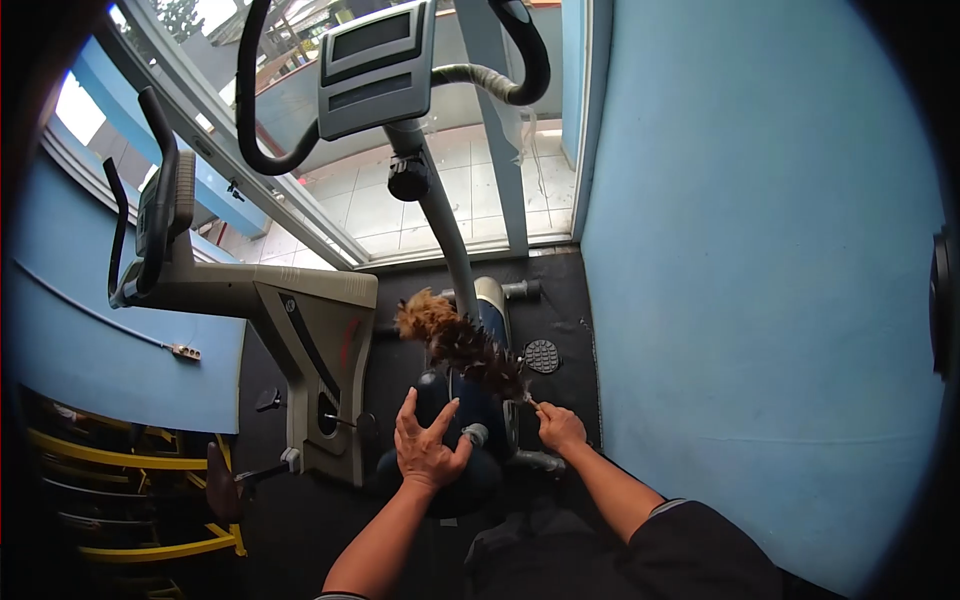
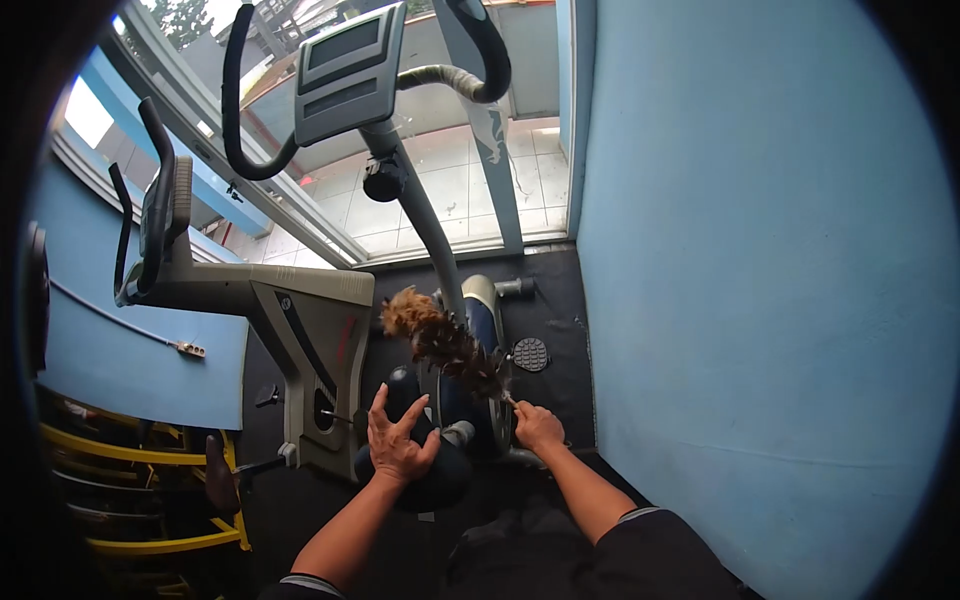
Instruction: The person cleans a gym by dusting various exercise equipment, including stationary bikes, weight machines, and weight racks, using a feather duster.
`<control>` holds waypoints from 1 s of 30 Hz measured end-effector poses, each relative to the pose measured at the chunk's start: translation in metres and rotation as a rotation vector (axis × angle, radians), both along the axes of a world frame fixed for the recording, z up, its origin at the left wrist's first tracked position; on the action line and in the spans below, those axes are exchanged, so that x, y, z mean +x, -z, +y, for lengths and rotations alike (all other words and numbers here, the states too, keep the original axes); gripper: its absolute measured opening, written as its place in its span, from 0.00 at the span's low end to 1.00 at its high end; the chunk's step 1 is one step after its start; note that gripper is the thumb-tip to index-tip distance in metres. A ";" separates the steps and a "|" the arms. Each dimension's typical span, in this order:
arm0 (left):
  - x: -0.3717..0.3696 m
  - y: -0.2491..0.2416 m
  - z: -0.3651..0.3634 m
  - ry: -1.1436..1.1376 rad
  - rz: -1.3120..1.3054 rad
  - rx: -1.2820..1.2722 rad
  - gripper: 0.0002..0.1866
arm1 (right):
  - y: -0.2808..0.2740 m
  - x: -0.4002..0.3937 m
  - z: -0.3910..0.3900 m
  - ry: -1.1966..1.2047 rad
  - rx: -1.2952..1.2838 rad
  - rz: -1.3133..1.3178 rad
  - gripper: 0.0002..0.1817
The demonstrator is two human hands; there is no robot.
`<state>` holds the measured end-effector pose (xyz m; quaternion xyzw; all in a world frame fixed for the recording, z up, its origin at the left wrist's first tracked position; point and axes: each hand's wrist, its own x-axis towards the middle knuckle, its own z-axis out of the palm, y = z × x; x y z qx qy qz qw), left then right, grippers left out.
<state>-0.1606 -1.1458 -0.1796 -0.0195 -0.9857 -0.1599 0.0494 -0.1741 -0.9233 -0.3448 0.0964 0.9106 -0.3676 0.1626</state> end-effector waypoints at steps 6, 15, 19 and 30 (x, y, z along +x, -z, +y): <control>0.003 0.004 -0.005 -0.026 0.001 0.033 0.28 | -0.084 -0.137 0.009 -0.034 0.282 0.461 0.08; 0.008 0.008 -0.013 -0.015 0.044 0.105 0.27 | -0.186 -0.126 0.004 -0.107 0.191 1.060 0.13; 0.010 0.007 -0.015 0.019 0.021 0.143 0.28 | -0.204 -0.133 0.003 -0.029 0.259 1.004 0.11; 0.007 0.021 -0.020 0.045 -0.036 0.225 0.28 | -0.257 -0.154 -0.015 -0.146 0.439 1.101 0.12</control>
